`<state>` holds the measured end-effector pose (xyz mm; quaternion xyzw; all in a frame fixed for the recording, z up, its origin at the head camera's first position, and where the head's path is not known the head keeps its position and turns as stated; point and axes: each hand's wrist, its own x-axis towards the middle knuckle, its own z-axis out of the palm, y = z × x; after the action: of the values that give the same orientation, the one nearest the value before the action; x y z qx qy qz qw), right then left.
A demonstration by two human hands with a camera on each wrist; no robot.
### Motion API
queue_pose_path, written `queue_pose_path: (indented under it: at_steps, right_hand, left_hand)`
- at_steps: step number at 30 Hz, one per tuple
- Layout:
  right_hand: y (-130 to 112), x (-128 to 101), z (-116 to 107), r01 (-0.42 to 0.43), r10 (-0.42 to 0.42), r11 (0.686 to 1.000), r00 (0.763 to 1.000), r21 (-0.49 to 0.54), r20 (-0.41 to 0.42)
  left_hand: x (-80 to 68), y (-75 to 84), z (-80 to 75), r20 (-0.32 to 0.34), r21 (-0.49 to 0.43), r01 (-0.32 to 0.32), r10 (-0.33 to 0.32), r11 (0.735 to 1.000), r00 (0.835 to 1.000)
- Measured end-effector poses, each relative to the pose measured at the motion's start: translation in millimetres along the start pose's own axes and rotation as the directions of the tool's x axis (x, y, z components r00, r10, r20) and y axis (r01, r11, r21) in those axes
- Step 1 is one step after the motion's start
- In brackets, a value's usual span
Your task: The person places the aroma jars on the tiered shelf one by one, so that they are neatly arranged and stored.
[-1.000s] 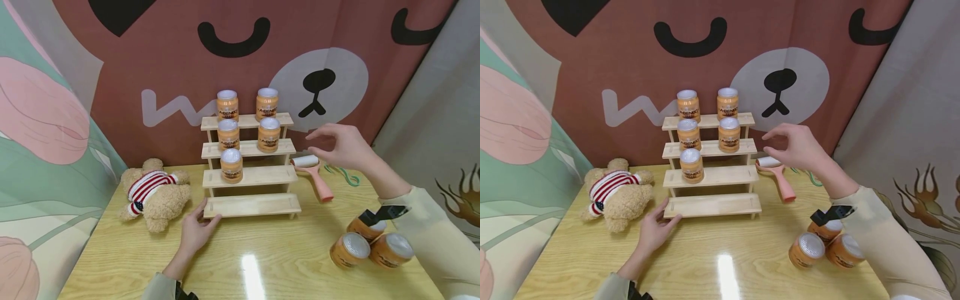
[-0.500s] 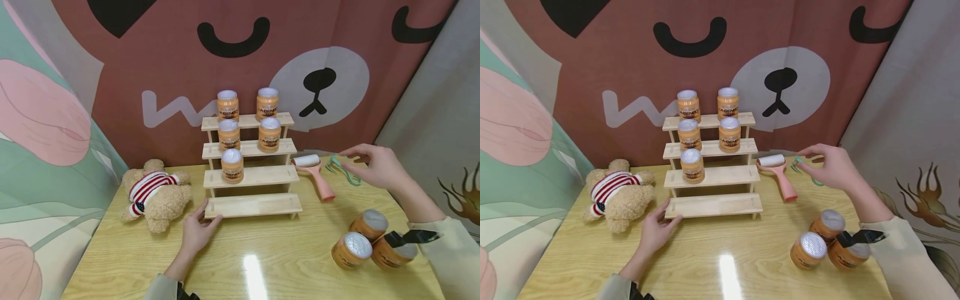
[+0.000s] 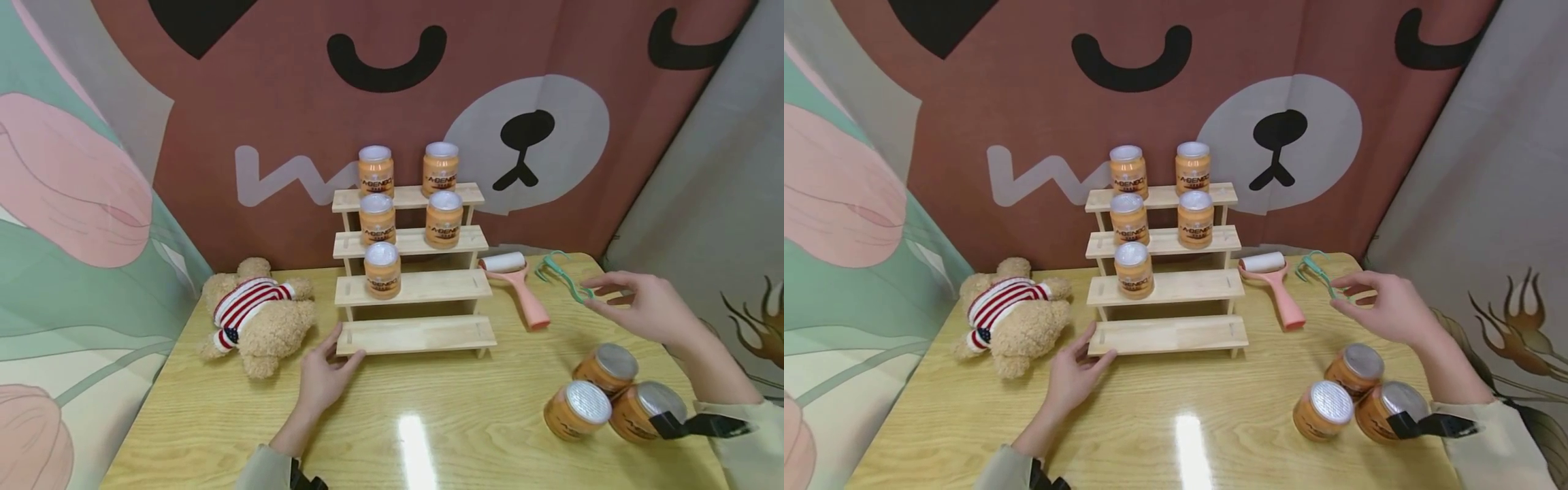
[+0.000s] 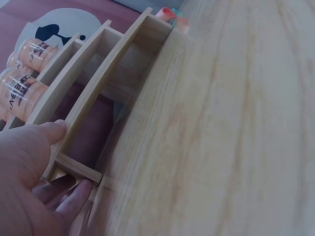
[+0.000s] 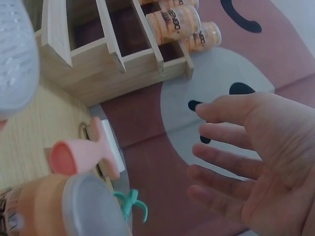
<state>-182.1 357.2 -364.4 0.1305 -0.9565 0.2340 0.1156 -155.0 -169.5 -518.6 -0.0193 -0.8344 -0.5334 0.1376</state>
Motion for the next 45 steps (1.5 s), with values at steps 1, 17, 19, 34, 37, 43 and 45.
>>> queue_pose_path:
  at_steps: [1,17,19,34,37,43,45]
  right_hand:
    - [1.7,-2.9,-0.1,-0.005,0.005,1.0,1.0,0.004,0.015]
    - [35.3,-36.0,8.4,0.054,-0.056,0.998,0.954,0.014,0.294]
    - [38.4,-38.6,9.3,0.051,-0.055,0.998,0.938,0.023,0.342]
    - [48.6,-46.6,8.4,0.03,-0.059,0.997,0.878,0.067,0.475]
    - [48.0,-45.0,8.1,0.043,-0.052,0.999,0.883,0.03,0.467]
    - [41.3,-34.5,4.5,0.062,-0.068,0.998,0.869,0.03,0.49]
    - [37.4,-29.1,2.0,0.058,-0.069,0.998,0.862,0.037,0.502]
  left_hand:
    - [-0.1,0.2,0.1,0.0,0.001,0.0,0.0,1.0,1.0]
    - [0.6,0.1,0.8,-0.016,0.006,-0.03,0.03,1.0,0.999]
    - [0.7,-0.1,0.6,-0.012,0.006,-0.023,0.023,1.0,1.0]
    - [-0.3,-0.9,1.7,-0.016,-0.005,-0.024,0.023,1.0,1.0]
    - [-1.5,-0.4,1.3,-0.008,-0.002,-0.007,0.007,1.0,1.0]
    - [-1.3,-0.7,0.5,-0.002,-0.004,-0.003,0.003,1.0,1.0]
    - [-0.3,-0.7,0.6,-0.002,-0.006,-0.01,0.01,1.0,1.0]
